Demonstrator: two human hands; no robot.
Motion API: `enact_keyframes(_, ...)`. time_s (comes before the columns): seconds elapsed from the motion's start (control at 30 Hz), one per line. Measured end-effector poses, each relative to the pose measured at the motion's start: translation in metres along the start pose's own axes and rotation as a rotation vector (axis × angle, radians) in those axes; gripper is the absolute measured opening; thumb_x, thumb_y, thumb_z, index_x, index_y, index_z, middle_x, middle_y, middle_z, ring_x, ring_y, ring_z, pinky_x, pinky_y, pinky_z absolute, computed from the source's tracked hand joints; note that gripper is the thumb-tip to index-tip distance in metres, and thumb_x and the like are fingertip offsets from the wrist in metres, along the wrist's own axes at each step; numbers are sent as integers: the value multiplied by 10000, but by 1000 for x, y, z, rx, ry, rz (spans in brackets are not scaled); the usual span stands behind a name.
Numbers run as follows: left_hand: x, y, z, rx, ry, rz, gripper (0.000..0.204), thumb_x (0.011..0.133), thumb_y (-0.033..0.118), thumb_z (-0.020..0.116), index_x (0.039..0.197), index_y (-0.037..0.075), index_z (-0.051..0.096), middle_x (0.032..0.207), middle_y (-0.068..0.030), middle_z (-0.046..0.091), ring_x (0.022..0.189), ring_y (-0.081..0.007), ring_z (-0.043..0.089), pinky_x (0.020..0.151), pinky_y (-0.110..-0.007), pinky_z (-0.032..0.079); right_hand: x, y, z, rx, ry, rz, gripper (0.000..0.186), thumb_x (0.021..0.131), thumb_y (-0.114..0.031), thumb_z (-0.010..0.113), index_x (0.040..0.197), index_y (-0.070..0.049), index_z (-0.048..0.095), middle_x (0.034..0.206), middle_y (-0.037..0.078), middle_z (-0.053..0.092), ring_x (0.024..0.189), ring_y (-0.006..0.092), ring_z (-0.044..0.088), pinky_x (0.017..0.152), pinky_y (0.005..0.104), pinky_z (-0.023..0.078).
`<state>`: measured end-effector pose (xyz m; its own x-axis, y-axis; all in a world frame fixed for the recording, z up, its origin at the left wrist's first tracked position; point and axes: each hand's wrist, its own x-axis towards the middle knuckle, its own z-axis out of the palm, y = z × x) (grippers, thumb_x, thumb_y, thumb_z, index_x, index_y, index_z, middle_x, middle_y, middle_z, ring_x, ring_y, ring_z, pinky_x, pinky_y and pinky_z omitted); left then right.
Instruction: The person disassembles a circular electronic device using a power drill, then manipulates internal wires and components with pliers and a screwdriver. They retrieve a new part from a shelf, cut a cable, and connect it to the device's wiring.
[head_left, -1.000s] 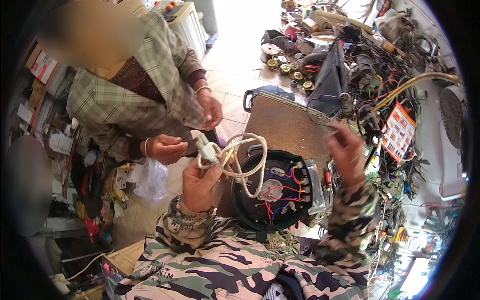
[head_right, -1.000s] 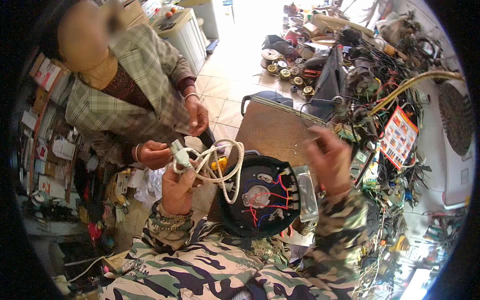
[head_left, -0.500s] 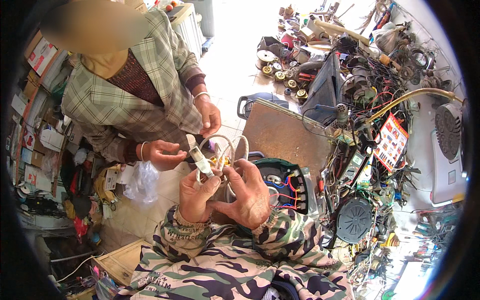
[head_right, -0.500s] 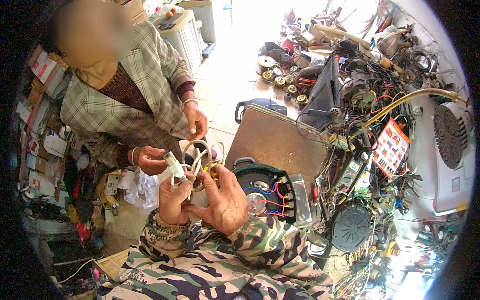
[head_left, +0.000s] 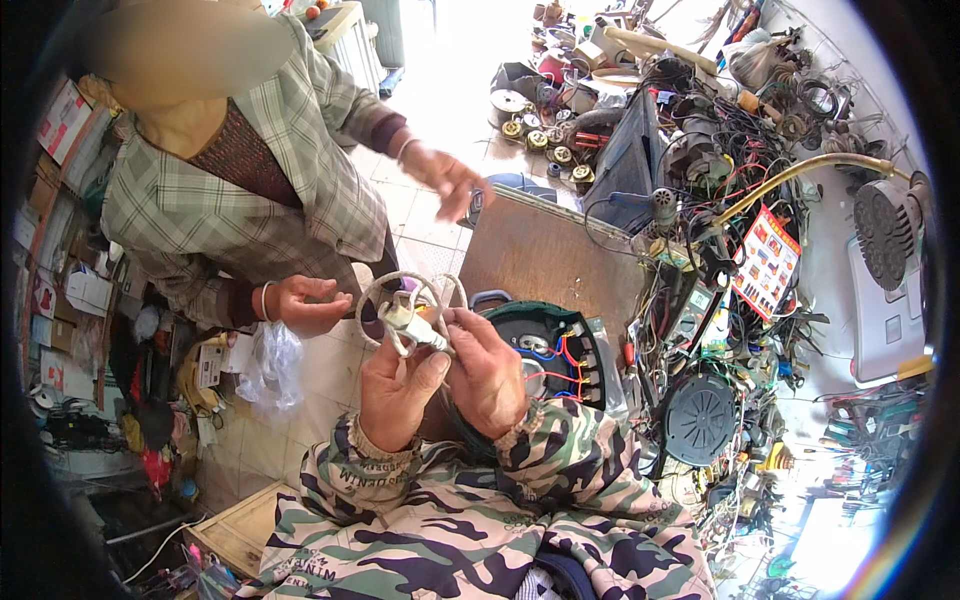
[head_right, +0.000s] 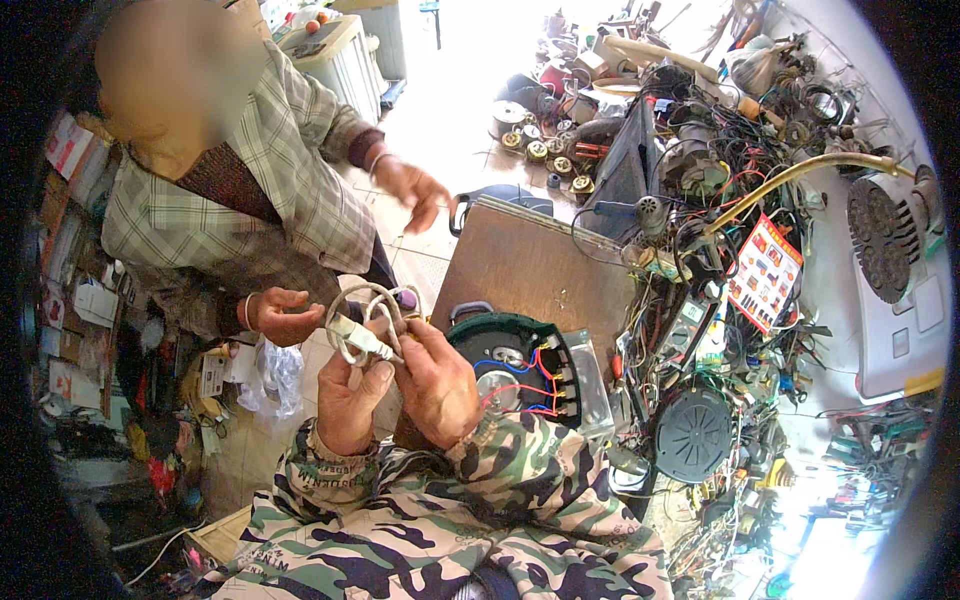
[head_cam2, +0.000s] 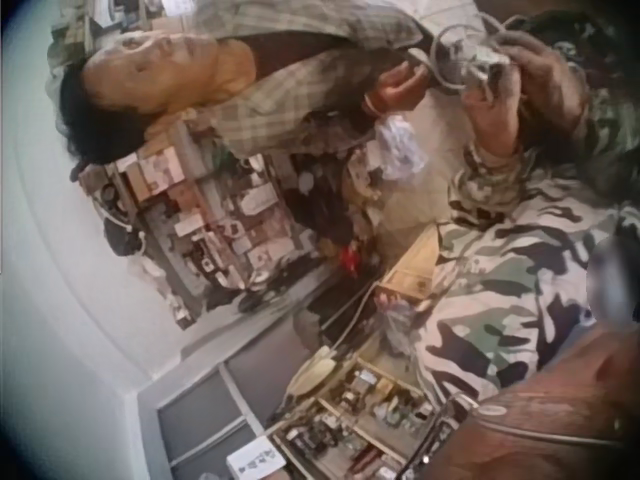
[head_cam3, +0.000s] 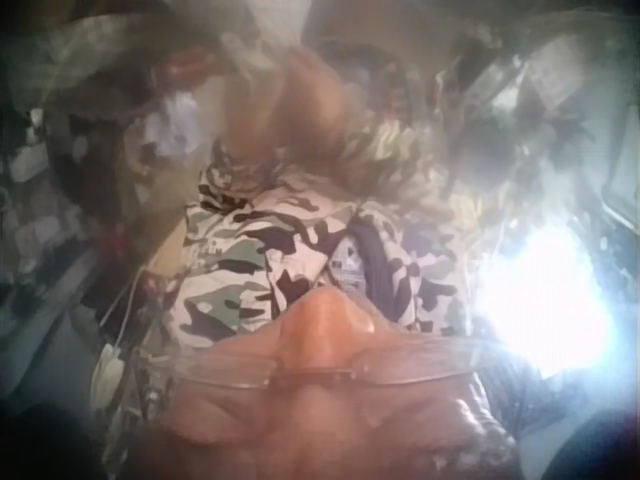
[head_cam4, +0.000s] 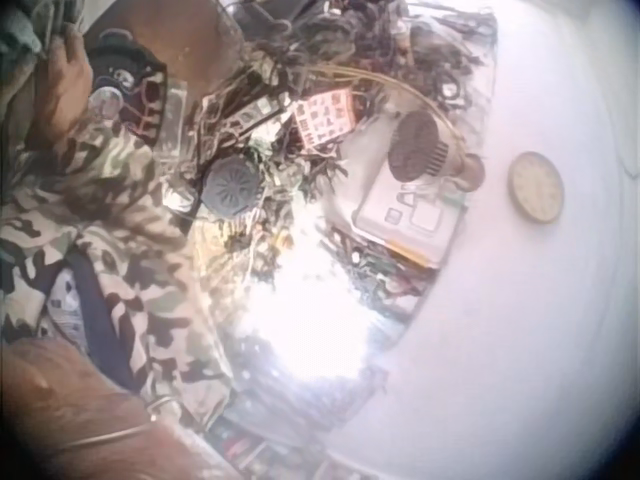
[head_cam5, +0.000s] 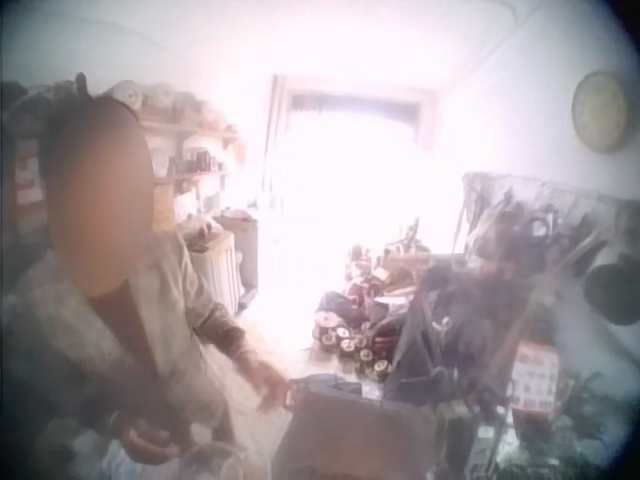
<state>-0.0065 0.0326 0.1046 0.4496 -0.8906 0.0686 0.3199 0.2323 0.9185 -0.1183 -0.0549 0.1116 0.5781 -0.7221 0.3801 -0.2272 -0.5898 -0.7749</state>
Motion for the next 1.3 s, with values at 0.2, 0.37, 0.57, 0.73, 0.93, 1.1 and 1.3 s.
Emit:
enact_keyframes(0.2,-1,9,-7,6,-15,1,507,992,44,614,1460,-32,436,1390,-117,553,1227,-179,563,1038,-325,455,18,5,-31,339,-17,215,190,957,-55,628,1117,37,676,1021,174,728,904,273,723,780,356,578)
enact_keyframes(0.37,-8,18,-22,159,109,-3,293,1047,102,522,1298,-18,611,1045,-88,708,921,-101,608,825,-289,503,31,2,-45,764,-25,474,289,1044,-201,586,1112,63,680,913,132,741,831,193,721,760,323,587)
enact_keyframes(0.57,-3,23,-15,933,92,471,179,921,52,643,1078,-20,694,924,-172,686,821,-314,673,754,-391,530,-1,15,-3,778,-212,447,175,988,-70,636,1127,24,686,959,29,705,885,81,624,802,248,505)
enact_keyframes(0.73,-9,37,-7,929,-85,471,169,863,90,690,981,-29,699,938,-226,687,868,-420,670,760,-452,535,-19,7,28,567,-234,7,371,813,-16,747,1171,-37,652,1138,140,688,1059,271,660,901,369,522)
enact_keyframes(0.93,-27,49,-3,826,-181,489,143,839,53,594,870,-10,718,719,-158,641,606,-308,625,585,-381,489,-30,-15,27,340,-100,108,403,829,-118,710,1214,-61,605,1104,172,670,1035,366,667,861,399,546)
enact_keyframes(1.1,-42,55,0,725,69,344,234,955,129,616,1151,23,687,982,-181,681,688,-223,638,591,-315,531,-16,10,48,545,-301,172,92,942,-142,635,975,-68,678,856,144,658,842,313,684,755,393,552)
enact_keyframes(1.3,-55,44,-18,409,236,52,255,1005,124,592,1165,-50,686,922,-79,687,700,-105,602,599,-262,491,72,80,-106,251,435,473,134,955,-157,623,964,-24,634,767,127,643,749,282,690,686,355,569)
